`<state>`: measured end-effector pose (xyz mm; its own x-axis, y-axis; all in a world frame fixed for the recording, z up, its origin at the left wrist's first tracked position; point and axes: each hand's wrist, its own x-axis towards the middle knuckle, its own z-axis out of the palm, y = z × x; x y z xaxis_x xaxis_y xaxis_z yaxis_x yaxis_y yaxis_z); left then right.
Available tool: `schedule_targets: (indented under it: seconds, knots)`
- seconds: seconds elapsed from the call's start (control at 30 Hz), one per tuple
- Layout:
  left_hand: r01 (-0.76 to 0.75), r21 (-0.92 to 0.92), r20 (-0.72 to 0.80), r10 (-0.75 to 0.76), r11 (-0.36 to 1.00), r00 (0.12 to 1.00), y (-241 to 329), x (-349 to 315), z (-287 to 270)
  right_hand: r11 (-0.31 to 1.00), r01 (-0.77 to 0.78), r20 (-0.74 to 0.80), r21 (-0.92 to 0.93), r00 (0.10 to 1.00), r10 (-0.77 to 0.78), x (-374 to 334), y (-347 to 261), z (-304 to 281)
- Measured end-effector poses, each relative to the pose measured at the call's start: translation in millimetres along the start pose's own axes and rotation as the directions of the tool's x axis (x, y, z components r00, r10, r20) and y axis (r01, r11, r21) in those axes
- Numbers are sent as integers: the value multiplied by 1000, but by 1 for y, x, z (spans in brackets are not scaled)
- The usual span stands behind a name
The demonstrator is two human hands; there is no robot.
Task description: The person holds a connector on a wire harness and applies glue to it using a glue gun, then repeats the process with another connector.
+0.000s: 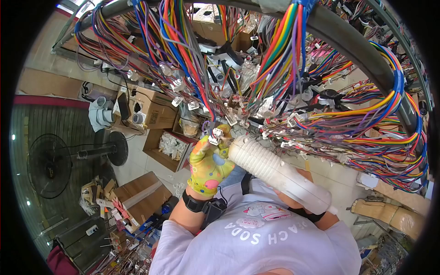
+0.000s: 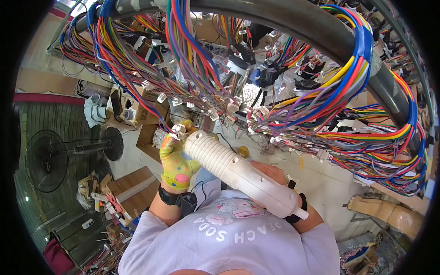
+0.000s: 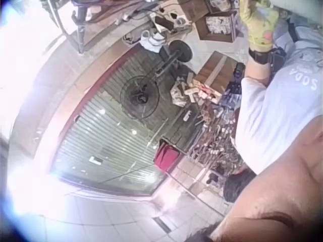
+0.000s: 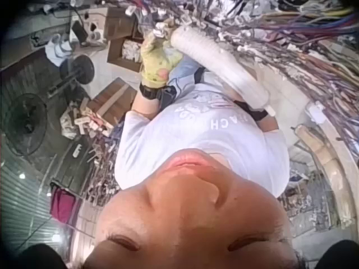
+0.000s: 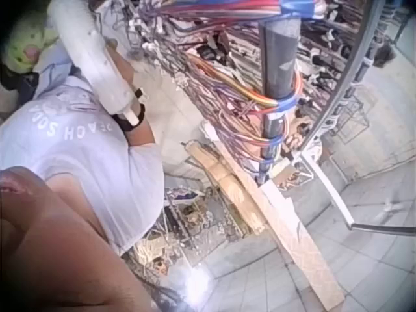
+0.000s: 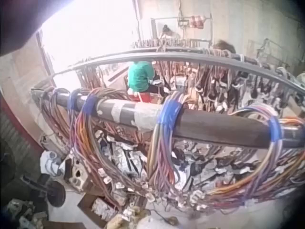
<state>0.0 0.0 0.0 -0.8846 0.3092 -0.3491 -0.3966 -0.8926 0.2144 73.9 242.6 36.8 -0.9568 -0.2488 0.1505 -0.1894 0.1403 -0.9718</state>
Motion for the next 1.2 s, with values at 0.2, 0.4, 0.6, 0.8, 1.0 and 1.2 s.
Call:
schedule_targets:
  seconds: [0.2,0.4,0.6,0.8,1.0,1.2]
  knots:
    - [11,4,39,-12,1000,999,4,1,10,977,-15,133,-211,990,44,-1,5,1]
    - [11,-37,12,-11,999,1000,3,-1,10,960,197,40,-199,980,-193,9,-4,1]
    - [22,-18,16,-21,1000,1000,2,-2,12,975,84,126,-207,990,-59,-5,10,0]
    - [-9,5,28,9,1000,1000,-1,-3,21,989,56,115,-140,993,-39,-3,2,-3]
    - [61,-106,97,-50,992,994,1,0,2,997,32,110,-67,994,-24,0,-7,-4]
    - [67,-57,51,-65,996,997,0,-2,-2,993,-88,99,-84,990,96,0,-7,-1]
